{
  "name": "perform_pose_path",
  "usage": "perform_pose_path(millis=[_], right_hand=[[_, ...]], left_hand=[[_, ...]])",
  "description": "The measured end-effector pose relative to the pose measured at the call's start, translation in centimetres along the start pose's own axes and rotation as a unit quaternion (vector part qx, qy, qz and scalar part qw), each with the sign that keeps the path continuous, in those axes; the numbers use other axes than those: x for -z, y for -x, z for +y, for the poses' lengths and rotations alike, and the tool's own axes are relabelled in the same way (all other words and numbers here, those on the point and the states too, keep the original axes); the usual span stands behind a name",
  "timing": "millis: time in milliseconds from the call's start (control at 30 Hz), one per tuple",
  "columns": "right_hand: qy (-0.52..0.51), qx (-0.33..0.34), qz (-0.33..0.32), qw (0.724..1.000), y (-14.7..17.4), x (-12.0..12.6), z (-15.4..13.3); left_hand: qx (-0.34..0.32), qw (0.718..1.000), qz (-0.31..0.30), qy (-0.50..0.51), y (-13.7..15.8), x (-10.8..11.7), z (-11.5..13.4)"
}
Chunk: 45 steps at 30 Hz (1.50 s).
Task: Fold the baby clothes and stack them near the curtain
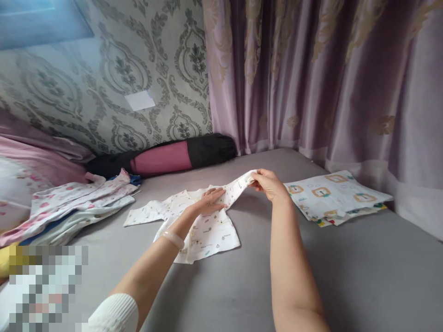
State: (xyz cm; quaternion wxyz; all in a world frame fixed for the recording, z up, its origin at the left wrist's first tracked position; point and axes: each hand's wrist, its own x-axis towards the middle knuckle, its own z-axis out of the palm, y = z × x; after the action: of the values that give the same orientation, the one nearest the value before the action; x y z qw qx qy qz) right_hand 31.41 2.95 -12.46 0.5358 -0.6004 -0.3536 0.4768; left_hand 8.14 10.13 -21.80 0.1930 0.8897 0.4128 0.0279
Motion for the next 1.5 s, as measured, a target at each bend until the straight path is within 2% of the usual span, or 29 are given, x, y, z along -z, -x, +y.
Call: perform_pose_path(millis=[133, 267, 433, 533, 667, 767, 867, 933, 1067, 1133, 1233, 1367, 1433, 1500], right_hand=[[-0.027, 0.017, -0.039, 0.999, 0.3, -2.9, -0.3], [-0.049, 0.018, -0.06, 0.997, 0.3, -5.3, 0.3], [-0.074, 0.022, -0.073, 0.994, 0.0, -6.8, 1.1], [-0.078, 0.014, -0.082, 0.993, -0.3, -7.5, 1.7], [-0.067, 0.0, -0.112, 0.991, -0.3, -8.8, 2.7], [-0.049, -0.007, -0.13, 0.99, -0.1, -10.0, 3.5], [-0.026, -0.024, -0.145, 0.989, 0.3, -11.1, 4.2], [-0.009, -0.036, -0.155, 0.987, 0.7, -11.7, 4.5], [0.003, -0.059, -0.209, 0.976, 1.5, -12.8, 5.0], [0.007, -0.066, -0.224, 0.972, 1.8, -13.0, 5.1], [0.011, -0.062, -0.213, 0.975, 1.6, -12.7, 4.9], [-0.008, -0.032, -0.15, 0.988, 0.3, -10.8, 4.2], [0.035, -0.014, -0.106, 0.994, -0.4, -9.3, 4.0], [0.139, -0.008, -0.082, 0.987, -0.8, -7.6, 4.1]], left_hand=[[0.017, 0.999, -0.038, -0.02, -0.7, 0.8, 0.1], [0.025, 0.998, -0.043, -0.035, -1.4, 1.4, 0.6], [0.01, 1.0, 0.006, 0.005, -0.6, 1.9, 0.4], [0.01, 0.993, 0.076, 0.086, 1.4, 2.1, -0.9], [0.084, 0.955, 0.215, 0.188, 5.3, 2.0, -3.3], [0.145, 0.913, 0.285, 0.254, 8.4, 1.5, -4.9], [0.2, 0.873, 0.332, 0.296, 10.7, 0.6, -6.1], [0.221, 0.856, 0.352, 0.307, 11.4, 0.1, -6.5], [0.238, 0.852, 0.358, 0.3, 11.5, -0.3, -6.5], [0.249, 0.858, 0.349, 0.284, 11.4, -0.3, -6.2], [0.26, 0.866, 0.34, 0.257, 11.4, -0.1, -5.7], [0.264, 0.881, 0.326, 0.219, 11.5, 0.1, -5.0], [0.269, 0.89, 0.31, 0.199, 11.3, 0.1, -4.6], [0.265, 0.9, 0.299, 0.176, 11.0, 0.0, -4.1]])
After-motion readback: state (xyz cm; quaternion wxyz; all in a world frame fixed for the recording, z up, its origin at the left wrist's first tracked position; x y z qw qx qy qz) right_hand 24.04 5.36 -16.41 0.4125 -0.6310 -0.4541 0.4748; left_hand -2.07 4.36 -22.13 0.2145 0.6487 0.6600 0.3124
